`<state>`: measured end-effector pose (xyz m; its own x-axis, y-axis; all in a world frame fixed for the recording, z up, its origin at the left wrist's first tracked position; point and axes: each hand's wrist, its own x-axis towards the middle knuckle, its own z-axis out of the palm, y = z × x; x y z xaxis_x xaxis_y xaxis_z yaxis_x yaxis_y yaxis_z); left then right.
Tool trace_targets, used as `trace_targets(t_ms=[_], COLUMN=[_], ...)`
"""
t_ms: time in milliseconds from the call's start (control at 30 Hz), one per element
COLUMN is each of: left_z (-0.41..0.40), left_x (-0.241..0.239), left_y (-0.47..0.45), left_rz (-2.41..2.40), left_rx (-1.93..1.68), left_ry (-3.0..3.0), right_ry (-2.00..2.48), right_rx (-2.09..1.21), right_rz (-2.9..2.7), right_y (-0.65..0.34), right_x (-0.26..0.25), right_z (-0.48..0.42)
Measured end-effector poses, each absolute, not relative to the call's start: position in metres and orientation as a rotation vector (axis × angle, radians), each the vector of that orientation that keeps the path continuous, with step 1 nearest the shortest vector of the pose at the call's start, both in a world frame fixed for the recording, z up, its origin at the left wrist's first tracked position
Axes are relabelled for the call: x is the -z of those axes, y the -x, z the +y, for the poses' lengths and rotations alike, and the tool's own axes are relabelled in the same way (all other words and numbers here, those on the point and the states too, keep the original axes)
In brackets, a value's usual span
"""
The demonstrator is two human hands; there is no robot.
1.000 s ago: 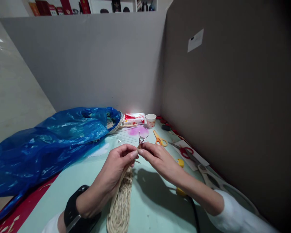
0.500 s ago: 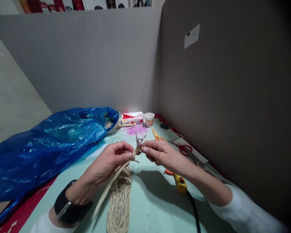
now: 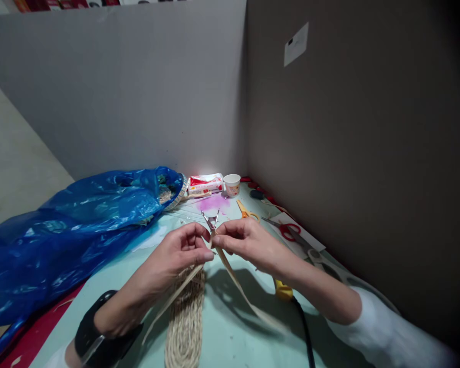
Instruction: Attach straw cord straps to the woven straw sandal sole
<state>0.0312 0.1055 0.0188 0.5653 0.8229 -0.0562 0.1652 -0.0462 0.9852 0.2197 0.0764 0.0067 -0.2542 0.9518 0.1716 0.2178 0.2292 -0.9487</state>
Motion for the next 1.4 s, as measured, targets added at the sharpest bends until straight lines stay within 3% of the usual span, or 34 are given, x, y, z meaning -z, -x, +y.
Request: trace_targets(t_ms=[300, 567, 833, 1100, 1400], left_z=[0.101, 0.092, 0.079, 0.073, 0.073], left_x=[-0.023, -0.008, -0.009, -0.006, -0.020], left_y=[-0.037, -0.049, -0.055, -0.057, -0.049], left_rz=[0.883, 0.952, 1.065, 1.268, 1.233], left_rx=[-0.657, -0.825, -0.858, -0.703, -0.570], left_ry=[-1.402, -1.405, -1.642, -2.250, -2.392], right_ry=[1.138, 1.192, 1.166, 1.039, 1.025], right_rx=[-1.123, -0.918, -0.926, -1.049, -1.109], right_rz=[-1.677, -1.624, -1.508, -1.440, -1.303], right_y=[-0.221, -0.216, -0.210, -0.203, -0.200], right_x=[-0.018, 0.003, 0.005, 0.006, 0.004], right_z=[0.071, 0.079, 0.075, 0.072, 0.074])
